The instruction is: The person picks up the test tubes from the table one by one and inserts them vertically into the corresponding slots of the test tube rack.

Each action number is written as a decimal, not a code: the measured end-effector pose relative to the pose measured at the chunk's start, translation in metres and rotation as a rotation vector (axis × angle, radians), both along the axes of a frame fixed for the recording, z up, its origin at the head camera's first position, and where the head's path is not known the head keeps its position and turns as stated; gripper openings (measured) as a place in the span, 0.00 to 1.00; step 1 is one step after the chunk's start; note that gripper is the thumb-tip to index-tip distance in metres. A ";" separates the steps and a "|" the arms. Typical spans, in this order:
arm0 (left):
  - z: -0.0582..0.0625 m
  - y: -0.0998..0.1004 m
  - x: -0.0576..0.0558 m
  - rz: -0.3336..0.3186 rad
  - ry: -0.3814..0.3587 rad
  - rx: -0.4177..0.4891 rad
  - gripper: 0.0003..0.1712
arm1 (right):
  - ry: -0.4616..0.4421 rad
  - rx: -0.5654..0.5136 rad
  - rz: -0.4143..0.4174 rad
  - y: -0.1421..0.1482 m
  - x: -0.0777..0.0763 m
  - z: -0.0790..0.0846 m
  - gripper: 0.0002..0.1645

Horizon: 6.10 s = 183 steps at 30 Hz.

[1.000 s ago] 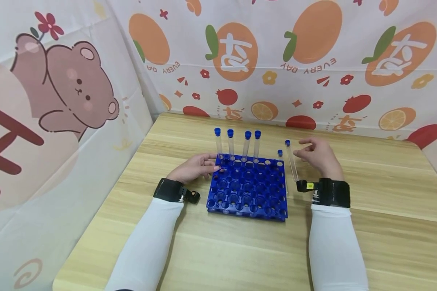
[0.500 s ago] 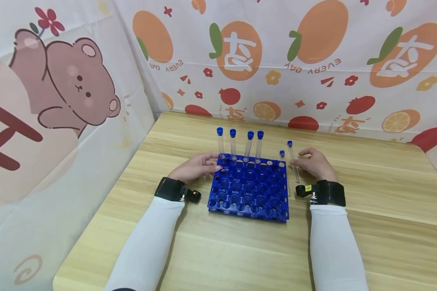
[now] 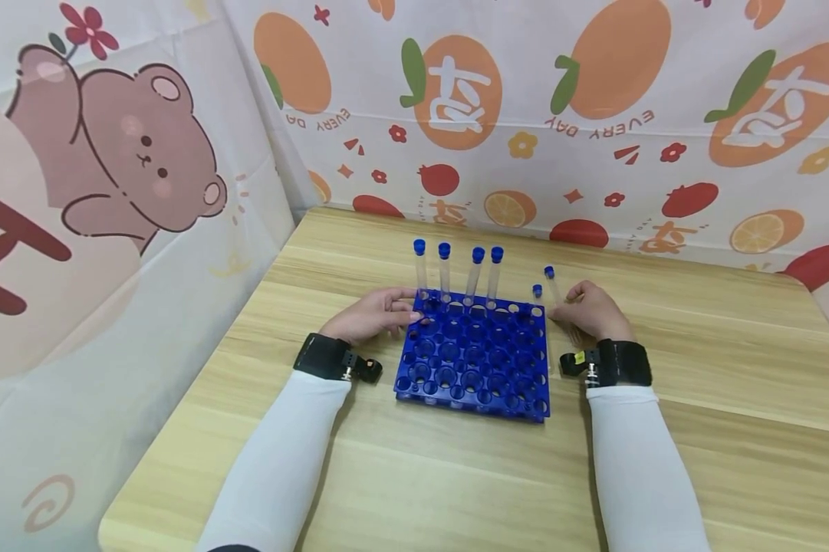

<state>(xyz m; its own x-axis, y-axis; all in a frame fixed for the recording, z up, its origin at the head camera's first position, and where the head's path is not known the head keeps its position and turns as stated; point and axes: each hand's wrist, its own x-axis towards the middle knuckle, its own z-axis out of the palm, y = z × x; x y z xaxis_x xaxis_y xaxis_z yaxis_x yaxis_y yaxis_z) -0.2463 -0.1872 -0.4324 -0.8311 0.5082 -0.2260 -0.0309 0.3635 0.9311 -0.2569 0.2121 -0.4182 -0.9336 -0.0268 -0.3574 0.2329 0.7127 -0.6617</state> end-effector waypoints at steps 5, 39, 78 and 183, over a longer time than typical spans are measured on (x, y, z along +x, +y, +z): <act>0.001 0.000 0.000 -0.002 -0.007 0.012 0.34 | 0.017 0.015 0.006 0.000 0.001 0.000 0.32; -0.002 -0.002 0.001 0.000 0.003 -0.019 0.35 | 0.073 0.041 0.106 0.009 0.001 -0.015 0.24; -0.001 -0.001 0.000 -0.014 0.012 -0.006 0.33 | 0.196 -0.114 -0.025 0.017 0.015 0.017 0.35; 0.000 0.002 -0.001 0.012 -0.029 0.008 0.34 | 0.536 -0.169 0.236 -0.061 0.036 0.037 0.12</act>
<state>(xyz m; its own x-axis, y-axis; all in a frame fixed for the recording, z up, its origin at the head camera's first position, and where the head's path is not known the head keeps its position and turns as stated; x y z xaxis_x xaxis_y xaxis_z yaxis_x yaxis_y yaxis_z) -0.2474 -0.1856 -0.4324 -0.8301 0.5004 -0.2461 -0.0624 0.3553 0.9327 -0.2210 0.1511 -0.3815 -0.9441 -0.2706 0.1882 -0.3158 0.5797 -0.7511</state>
